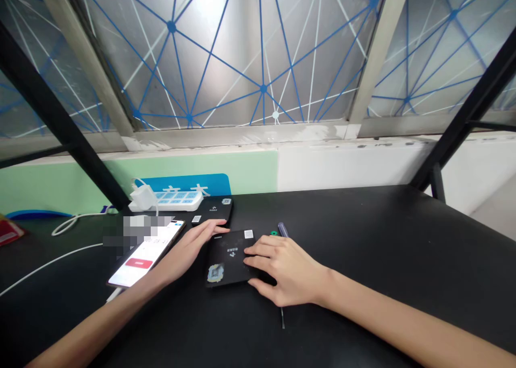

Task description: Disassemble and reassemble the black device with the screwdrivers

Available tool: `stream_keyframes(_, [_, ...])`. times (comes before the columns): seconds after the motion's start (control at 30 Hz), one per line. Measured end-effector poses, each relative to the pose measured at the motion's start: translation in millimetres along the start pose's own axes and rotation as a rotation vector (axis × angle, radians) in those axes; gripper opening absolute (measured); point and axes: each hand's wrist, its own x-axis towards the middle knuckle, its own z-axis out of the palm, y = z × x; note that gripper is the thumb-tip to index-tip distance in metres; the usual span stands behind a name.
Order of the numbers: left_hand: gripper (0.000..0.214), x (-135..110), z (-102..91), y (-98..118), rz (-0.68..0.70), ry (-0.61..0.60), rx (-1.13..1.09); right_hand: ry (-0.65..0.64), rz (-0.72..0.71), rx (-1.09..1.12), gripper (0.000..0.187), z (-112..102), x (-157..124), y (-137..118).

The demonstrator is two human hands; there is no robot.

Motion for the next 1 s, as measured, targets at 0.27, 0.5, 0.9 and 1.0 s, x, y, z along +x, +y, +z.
stream_keyframes(0.27, [0.036,-4.9,-2.8,2.4,0.079,0.102,0.288,-0.038,0.090,0.003,0.035,-5.0,3.9,2.4])
stream_keyframes(0.5, [0.038,-4.1,-0.1,0.5,0.078,0.056,0.368,-0.048,0.112,0.023,0.075,3.5,4.2,0.1])
stream_keyframes(0.9, [0.030,-0.2,-2.9,-6.9,0.043,0.082,0.550,0.018,0.141,-0.036,0.043,-0.8,8.3,-1.3])
stream_keyframes(1.0, [0.028,1.0,-4.7,-8.7,0.036,0.091,0.613,0.054,0.116,-0.017,0.029,0.1,8.2,1.0])
